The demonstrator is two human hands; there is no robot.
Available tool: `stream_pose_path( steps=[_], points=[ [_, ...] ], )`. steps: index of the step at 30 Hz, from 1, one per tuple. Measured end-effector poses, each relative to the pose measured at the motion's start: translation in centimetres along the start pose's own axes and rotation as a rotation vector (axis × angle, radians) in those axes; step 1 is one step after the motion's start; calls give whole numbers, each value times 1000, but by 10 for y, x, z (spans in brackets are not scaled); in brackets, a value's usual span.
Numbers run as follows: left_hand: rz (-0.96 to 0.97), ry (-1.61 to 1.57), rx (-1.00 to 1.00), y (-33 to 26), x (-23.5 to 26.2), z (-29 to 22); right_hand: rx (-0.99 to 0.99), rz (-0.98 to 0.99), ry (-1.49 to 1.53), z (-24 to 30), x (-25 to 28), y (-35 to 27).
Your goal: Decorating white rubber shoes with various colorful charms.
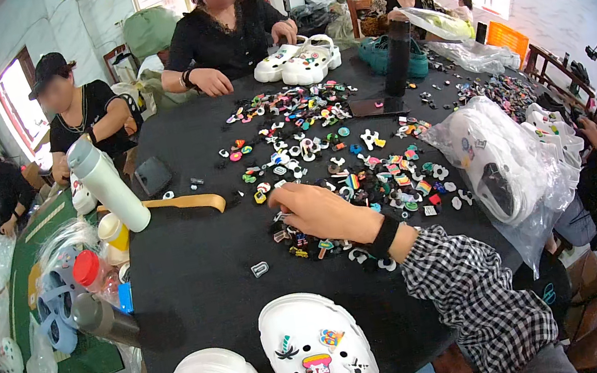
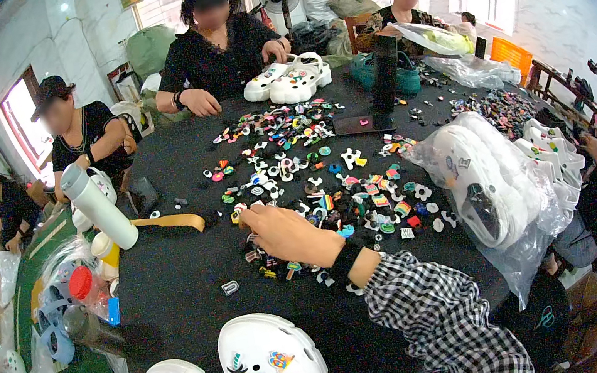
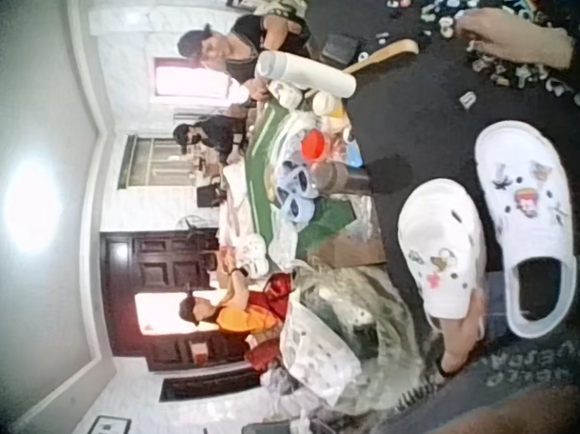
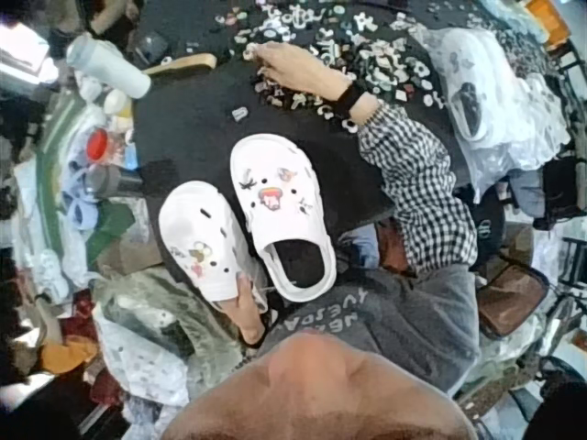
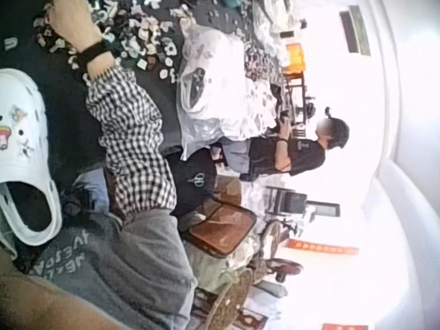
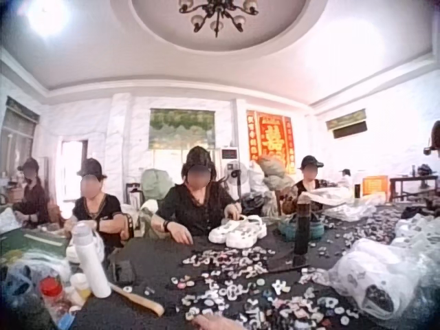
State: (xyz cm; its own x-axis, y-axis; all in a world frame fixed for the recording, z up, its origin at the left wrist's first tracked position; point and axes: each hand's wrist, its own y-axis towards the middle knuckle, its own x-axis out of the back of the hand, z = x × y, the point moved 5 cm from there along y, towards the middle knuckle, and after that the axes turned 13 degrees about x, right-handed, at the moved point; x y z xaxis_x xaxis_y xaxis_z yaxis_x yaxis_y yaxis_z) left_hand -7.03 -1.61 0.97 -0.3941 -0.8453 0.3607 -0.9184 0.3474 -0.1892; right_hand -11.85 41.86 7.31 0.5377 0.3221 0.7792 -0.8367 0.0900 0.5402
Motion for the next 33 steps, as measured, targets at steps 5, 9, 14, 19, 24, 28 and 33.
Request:
stream_pose_path(
  steps=[5,9,14,19,24,28,33],
  points=[
    [-21,86,-72,-2,1,2,-17,225,236,26,16,-19],
    [-7,41,-90,-2,-2,-20,-90,265,75,21,24,-38],
    [11,110,-143,-1,-1,-20,-11,169,102,8,28,-31],
    [68,66,-116,-2,-6,-34,-208,80,-98,-50,64,-9],
    [123,81,-96,-7,-2,-25,-183,297,-390,-91,49,15],
    [281,130,-69,-9,-6,-22,-145,331,-492,-134,34,11],
    [246,119,-190,-8,-5,-34,-280,200,-198,-133,38,8]
  ],
)
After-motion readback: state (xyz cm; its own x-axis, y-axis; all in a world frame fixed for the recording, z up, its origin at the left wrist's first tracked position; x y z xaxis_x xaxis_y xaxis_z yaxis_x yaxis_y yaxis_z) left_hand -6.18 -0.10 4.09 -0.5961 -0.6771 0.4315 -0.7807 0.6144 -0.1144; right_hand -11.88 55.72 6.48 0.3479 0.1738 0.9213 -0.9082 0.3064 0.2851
